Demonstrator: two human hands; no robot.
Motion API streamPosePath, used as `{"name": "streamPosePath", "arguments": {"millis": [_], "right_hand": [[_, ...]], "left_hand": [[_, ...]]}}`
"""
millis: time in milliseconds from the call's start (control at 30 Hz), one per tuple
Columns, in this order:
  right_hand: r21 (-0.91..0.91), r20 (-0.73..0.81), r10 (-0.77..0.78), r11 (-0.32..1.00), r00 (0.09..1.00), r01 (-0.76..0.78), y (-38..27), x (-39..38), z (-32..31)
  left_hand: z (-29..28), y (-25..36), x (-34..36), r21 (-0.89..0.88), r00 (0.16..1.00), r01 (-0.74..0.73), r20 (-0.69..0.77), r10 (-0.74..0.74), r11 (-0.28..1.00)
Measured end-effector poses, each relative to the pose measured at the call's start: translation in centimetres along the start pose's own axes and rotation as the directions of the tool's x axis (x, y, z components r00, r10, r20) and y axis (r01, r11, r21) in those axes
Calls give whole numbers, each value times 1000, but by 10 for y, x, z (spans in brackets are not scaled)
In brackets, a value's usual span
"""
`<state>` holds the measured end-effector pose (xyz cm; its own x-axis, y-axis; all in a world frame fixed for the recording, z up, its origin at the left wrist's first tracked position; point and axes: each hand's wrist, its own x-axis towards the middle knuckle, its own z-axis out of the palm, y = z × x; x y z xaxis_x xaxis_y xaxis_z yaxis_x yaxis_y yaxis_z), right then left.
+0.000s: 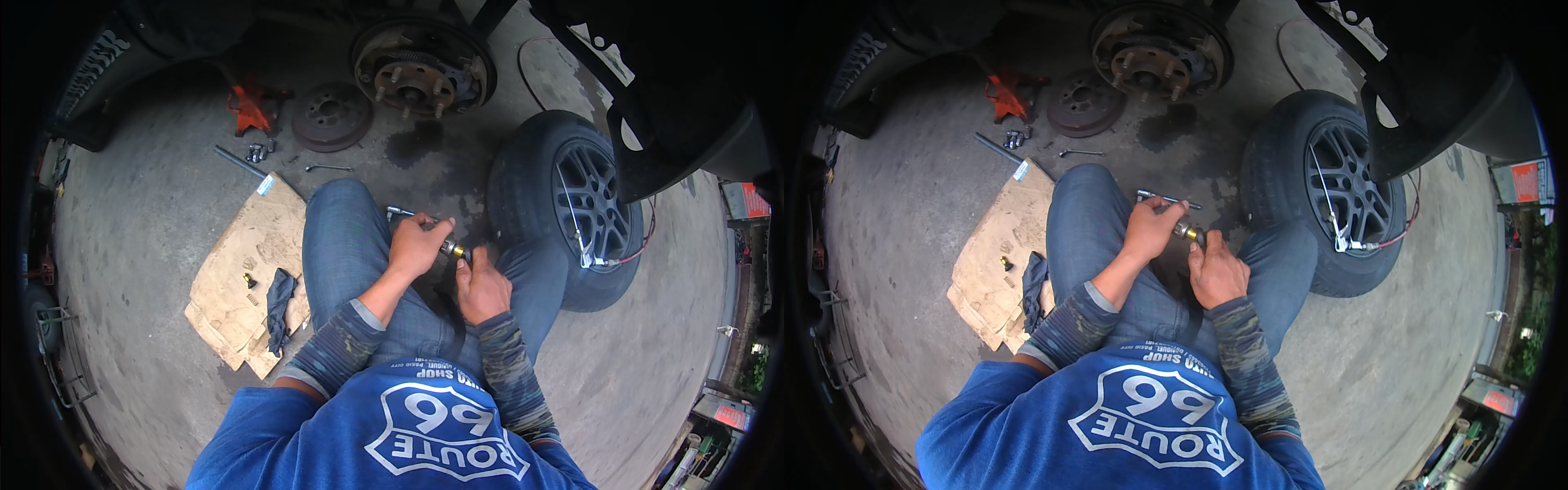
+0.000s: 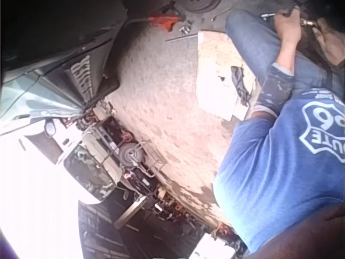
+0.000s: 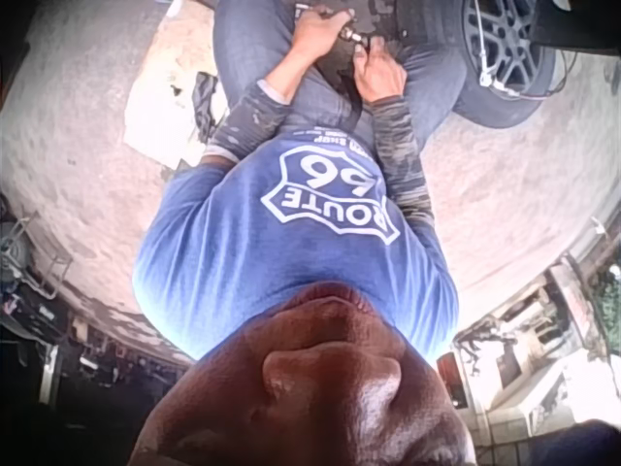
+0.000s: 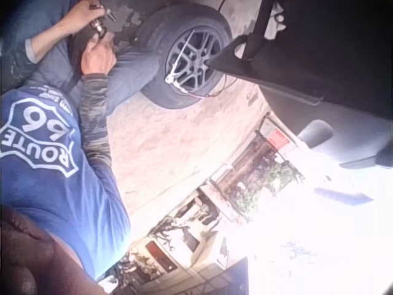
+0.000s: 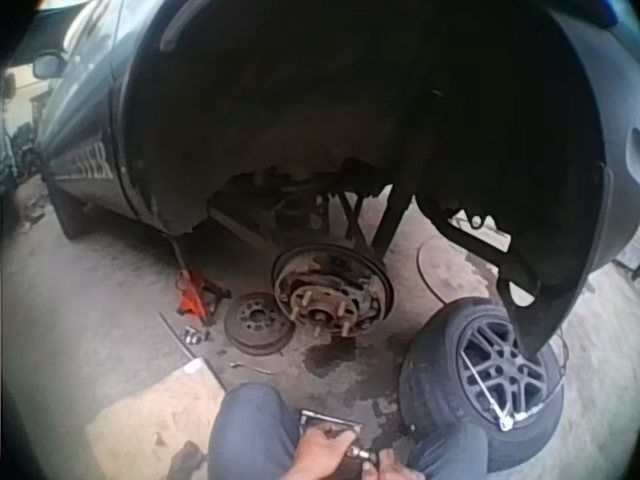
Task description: The person walks through a garage, picks up a small car part, and sits on the floor to work on it. They use a tool to manipulate the part, possibly tightening or adjusting it.
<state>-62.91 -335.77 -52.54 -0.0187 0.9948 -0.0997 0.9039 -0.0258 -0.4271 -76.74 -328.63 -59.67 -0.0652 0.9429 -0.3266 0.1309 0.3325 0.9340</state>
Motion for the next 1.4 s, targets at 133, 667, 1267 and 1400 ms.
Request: {"name": "streamPosePath", "arguments": {"millis": [133, 667, 1267, 1400], "right_hand": [[14, 13, -8, 1000, 1000, 8, 0, 4, 1], [-30, 95, -24, 999, 995, 27, 4, 2, 13], [310, 52, -17, 951, 999, 0, 12, 6, 8], [237, 87, -70, 970, 994, 47, 20, 7, 7]], "left_hand": [[1, 2, -3, 43, 1000, -5, 12, 5, 999], [1, 12, -10, 116, 999, 39, -4, -39, 992], [2, -6, 2, -104, 995, -57, 71, 64, 993], [4, -9, 6, -99, 990, -96, 90, 105, 990]]}}
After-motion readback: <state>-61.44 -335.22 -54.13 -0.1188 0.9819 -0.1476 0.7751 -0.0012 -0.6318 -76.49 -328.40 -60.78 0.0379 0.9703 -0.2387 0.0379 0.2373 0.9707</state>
